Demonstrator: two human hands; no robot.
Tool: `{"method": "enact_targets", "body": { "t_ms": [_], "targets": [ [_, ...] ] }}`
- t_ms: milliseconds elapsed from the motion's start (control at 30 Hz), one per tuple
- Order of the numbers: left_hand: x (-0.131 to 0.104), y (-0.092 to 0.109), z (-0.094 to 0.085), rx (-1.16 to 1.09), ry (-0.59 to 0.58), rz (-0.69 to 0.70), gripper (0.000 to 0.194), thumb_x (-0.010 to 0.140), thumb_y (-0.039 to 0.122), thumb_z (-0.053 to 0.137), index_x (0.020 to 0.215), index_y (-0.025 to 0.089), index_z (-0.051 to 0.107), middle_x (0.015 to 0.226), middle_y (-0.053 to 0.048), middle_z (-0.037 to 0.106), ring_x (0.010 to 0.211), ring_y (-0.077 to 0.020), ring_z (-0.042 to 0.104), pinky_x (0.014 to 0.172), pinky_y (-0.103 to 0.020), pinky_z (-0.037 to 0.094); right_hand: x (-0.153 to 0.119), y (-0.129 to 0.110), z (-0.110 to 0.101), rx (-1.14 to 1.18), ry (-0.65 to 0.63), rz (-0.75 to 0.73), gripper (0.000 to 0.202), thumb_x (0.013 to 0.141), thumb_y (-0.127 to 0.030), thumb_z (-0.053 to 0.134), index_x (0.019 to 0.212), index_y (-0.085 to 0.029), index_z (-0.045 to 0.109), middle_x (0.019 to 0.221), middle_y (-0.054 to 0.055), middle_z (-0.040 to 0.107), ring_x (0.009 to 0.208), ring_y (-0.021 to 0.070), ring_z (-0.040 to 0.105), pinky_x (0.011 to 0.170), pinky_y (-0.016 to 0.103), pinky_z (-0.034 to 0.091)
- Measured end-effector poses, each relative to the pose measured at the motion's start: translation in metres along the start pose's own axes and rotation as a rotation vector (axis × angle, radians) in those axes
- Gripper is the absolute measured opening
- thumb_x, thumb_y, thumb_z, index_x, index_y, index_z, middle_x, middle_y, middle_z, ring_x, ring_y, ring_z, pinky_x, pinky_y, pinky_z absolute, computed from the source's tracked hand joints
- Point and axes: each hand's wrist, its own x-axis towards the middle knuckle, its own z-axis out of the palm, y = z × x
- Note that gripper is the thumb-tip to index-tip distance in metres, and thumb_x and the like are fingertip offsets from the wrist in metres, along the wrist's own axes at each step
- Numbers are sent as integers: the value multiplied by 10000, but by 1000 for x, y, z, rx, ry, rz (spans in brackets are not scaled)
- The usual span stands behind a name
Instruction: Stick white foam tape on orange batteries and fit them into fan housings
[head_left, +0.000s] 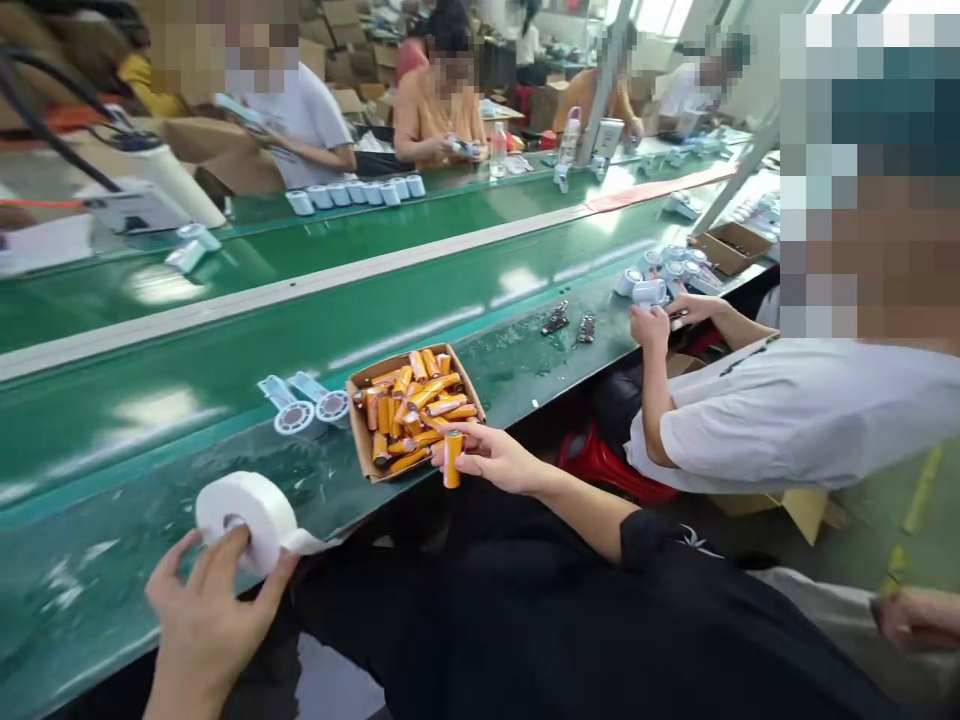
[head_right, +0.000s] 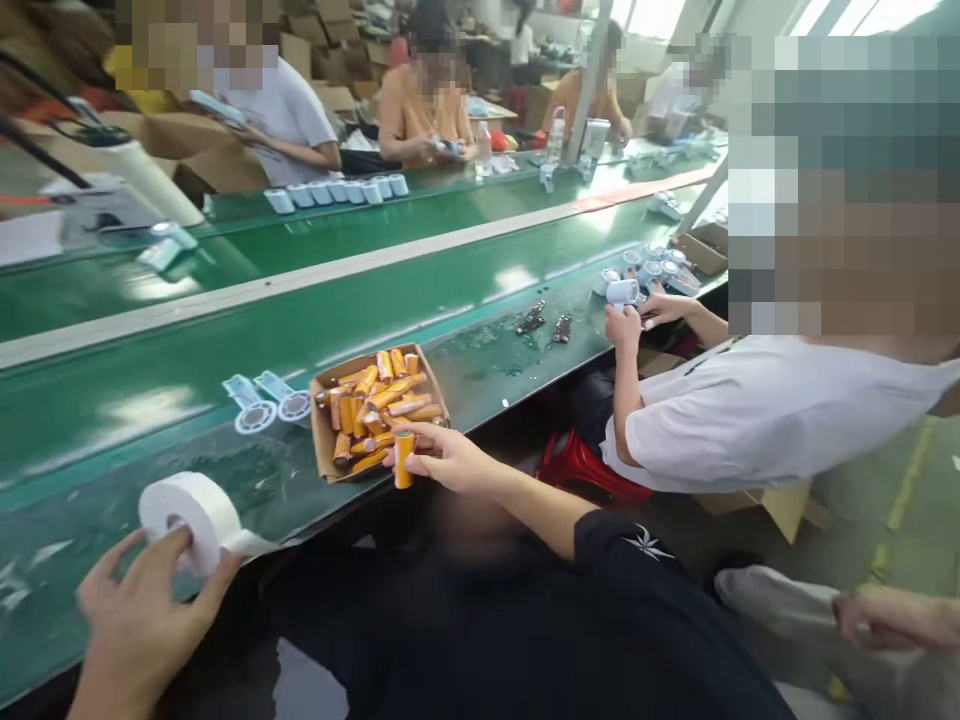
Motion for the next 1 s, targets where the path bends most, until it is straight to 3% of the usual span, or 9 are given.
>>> {"method": "enact_targets", "body": {
  "t_ms": [100,167,233,400,567,733,867,1000],
  "targets": [
    [13,49,6,-10,38,183,632,858,397,768,1463,351,592,1227,-63,770,1360,-453,580,1146,-735,430,1,-13,4,-14,-6,-24,700,844,-508,872,1404,-188,601,1075,82,775,969,208,752,930,396,601],
    [31,82,10,20,-2,300,590,844,344,816,1399,247,642,1192,-130,765,1346,-455,580,1146,-719,446,-3,-27,6,-48,4,-38,655,882,-477,845,1422,-203,596,1078,78,775,963,220,765,924,404,611],
    [47,102,11,70,-63,334,514,863,232,793,1360,225,662,1222,-139,754,1385,-443,539,1127,-688,491,-2,-40,5,-104,11,-28,601,935,-433,796,1452,-222,574,1110,83,782,1009,236,777,972,434,610],
    [51,121,1,221,-146,302,516,880,47,707,1357,245,696,1296,-97,743,1536,-429,302,972,-477,642,6,-56,0,-359,-46,-1,518,985,-355,705,1473,-233,579,1239,98,778,1124,258,766,1044,464,607],
    [43,133,-6,344,-154,348,518,886,22,723,1361,226,714,1340,-54,742,1524,-393,303,1077,-457,593,10,-67,-3,-737,-59,-65,566,986,-303,664,1543,-269,566,1147,56,815,1068,254,784,994,407,633],
    [49,143,-12,406,-148,401,497,911,37,704,1371,227,719,1373,-29,724,1506,-351,363,1161,-444,534,28,-77,-2,-878,-133,-138,491,931,-289,738,1419,-247,696,1103,47,826,1004,251,791,986,376,623],
    [55,150,-10,427,-109,384,478,916,40,703,1359,219,725,1362,-39,717,1502,-334,385,1193,-424,491,43,-70,1,-630,-106,-64,437,864,-297,817,1286,-204,755,978,33,830,958,249,796,908,368,651],
    [57,164,8,401,55,267,431,879,158,811,1303,154,736,1143,-97,767,1451,-386,408,1207,-522,443,45,-36,26,-80,229,-165,532,785,-430,916,1233,-226,713,1078,59,827,1004,256,799,893,389,675]
  ]
}}
